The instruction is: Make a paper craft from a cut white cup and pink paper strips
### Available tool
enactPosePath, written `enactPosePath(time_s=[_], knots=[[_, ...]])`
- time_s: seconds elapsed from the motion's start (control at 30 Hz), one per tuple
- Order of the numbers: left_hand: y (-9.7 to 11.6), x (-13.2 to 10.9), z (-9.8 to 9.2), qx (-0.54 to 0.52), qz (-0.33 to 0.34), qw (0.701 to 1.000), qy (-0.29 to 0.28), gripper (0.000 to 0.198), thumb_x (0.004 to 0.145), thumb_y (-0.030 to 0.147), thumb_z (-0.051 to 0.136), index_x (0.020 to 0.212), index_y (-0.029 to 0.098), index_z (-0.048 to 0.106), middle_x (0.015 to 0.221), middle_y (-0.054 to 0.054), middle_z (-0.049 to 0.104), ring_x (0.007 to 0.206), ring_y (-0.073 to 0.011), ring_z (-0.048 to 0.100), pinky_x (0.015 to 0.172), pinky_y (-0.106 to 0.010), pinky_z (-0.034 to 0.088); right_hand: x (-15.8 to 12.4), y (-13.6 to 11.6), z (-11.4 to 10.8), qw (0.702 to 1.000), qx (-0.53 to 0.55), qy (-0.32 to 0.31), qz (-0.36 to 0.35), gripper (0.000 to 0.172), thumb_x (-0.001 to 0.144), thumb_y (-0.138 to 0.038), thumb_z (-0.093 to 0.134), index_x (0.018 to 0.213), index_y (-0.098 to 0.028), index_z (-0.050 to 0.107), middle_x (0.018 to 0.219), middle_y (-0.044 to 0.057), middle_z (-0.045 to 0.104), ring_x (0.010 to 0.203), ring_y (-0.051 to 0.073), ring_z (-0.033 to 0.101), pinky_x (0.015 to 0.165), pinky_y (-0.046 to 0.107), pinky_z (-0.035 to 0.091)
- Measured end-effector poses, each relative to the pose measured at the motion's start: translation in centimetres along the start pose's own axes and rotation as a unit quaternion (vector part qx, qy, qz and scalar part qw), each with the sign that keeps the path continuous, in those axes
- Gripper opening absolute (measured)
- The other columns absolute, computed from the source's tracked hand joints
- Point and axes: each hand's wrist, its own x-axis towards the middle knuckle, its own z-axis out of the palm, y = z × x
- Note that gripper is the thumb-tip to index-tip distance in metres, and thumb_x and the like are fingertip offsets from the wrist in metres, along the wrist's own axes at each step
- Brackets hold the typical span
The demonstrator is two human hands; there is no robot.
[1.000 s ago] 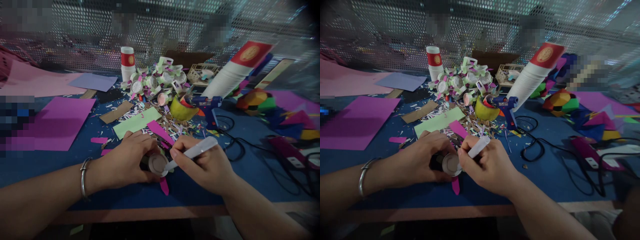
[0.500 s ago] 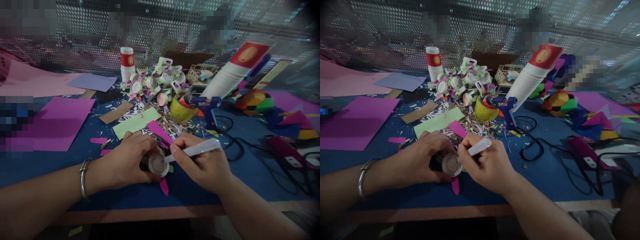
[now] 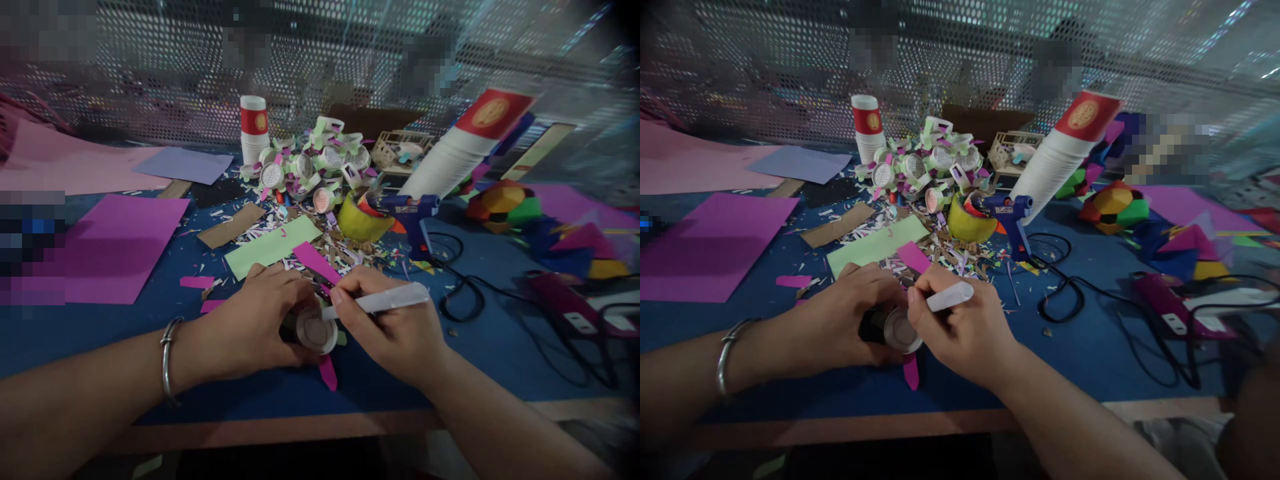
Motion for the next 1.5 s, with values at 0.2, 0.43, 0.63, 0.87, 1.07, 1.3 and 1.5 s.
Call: enactPosePath(time_s=[0.2, 0.43, 0.63, 0.87, 1.07, 1.3, 1.5], knots=[[0.1, 0.0, 0.0, 0.006, 0.003, 1.000, 0.000, 0.040, 0.071, 0.047, 0.078, 0.094, 0.019, 0.060, 0.093, -0.002, 0.062, 0.090, -0.0243, 0.053, 0.077, -0.037, 0.031, 0.0, -0.1, -0.1, 1.000, 0.011, 0.002, -0.009, 0.019, 0.092, -0.019, 0.052, 0.074, -0.017, 0.058, 0.061, -0.001, 0.057, 0.053, 0.010, 0.051, 0.052, 0.025, 0.038], [-0.2, 0.0, 0.1, 0.000, 0.010, 1.000, 0.004, 0.038, 0.071, 0.045, 0.078, 0.094, 0.020, 0.060, 0.092, -0.001, 0.062, 0.088, -0.0233, 0.053, 0.077, -0.037, 0.031, 0.0, -0.1, -0.1, 1.000, -0.015, 0.001, -0.025, 0.020, 0.092, -0.020, 0.051, 0.074, -0.018, 0.058, 0.060, -0.001, 0.058, 0.051, 0.010, 0.052, 0.051, 0.025, 0.038], [-0.1, -0.1, 0.1, -0.005, 0.008, 1.000, 0.005, 0.040, 0.071, 0.047, 0.078, 0.095, 0.020, 0.060, 0.093, -0.002, 0.063, 0.090, -0.0238, 0.053, 0.078, -0.037, 0.031, 0.0, -0.2, -0.3, 0.999, -0.026, 0.009, -0.034, 0.020, 0.092, -0.020, 0.051, 0.074, -0.016, 0.059, 0.059, 0.000, 0.058, 0.050, 0.010, 0.052, 0.049, 0.024, 0.037], [0.1, -0.1, 0.0, -0.001, 0.006, 1.000, -0.001, 0.039, 0.072, 0.046, 0.078, 0.093, 0.020, 0.059, 0.094, -0.001, 0.063, 0.089, -0.0233, 0.053, 0.078, -0.037, 0.031, 0.0, -0.3, -0.1, 1.000, -0.015, -0.007, -0.025, 0.021, 0.092, -0.021, 0.051, 0.073, -0.017, 0.058, 0.061, 0.000, 0.061, 0.052, 0.010, 0.053, 0.051, 0.025, 0.038], [0.0, -0.1, -0.1, -0.005, 0.006, 1.000, -0.002, 0.039, 0.072, 0.046, 0.078, 0.093, 0.020, 0.059, 0.095, -0.003, 0.064, 0.091, -0.0245, 0.054, 0.079, -0.038, 0.032, 0.0, -0.1, -0.4, 0.999, -0.013, -0.016, -0.025, 0.020, 0.092, -0.020, 0.051, 0.073, -0.018, 0.057, 0.058, -0.001, 0.057, 0.050, 0.010, 0.050, 0.050, 0.024, 0.036], [-0.2, -0.2, -0.1, -0.007, 0.013, 1.000, -0.002, 0.039, 0.072, 0.046, 0.079, 0.093, 0.020, 0.058, 0.097, -0.003, 0.064, 0.094, -0.0246, 0.054, 0.082, -0.039, 0.032, -0.3, -0.1, -0.8, 0.999, -0.032, -0.030, -0.032, 0.022, 0.091, -0.020, 0.050, 0.071, -0.017, 0.057, 0.057, -0.001, 0.057, 0.048, 0.009, 0.049, 0.049, 0.024, 0.036], [-0.2, -0.1, 0.0, -0.010, 0.022, 1.000, 0.004, 0.039, 0.073, 0.046, 0.078, 0.096, 0.021, 0.059, 0.099, -0.003, 0.064, 0.094, -0.0246, 0.055, 0.084, -0.041, 0.033, -0.2, -0.1, -1.0, 0.998, -0.039, -0.038, -0.032, 0.022, 0.090, -0.019, 0.049, 0.069, -0.018, 0.056, 0.057, 0.000, 0.059, 0.048, 0.009, 0.050, 0.048, 0.025, 0.036]])
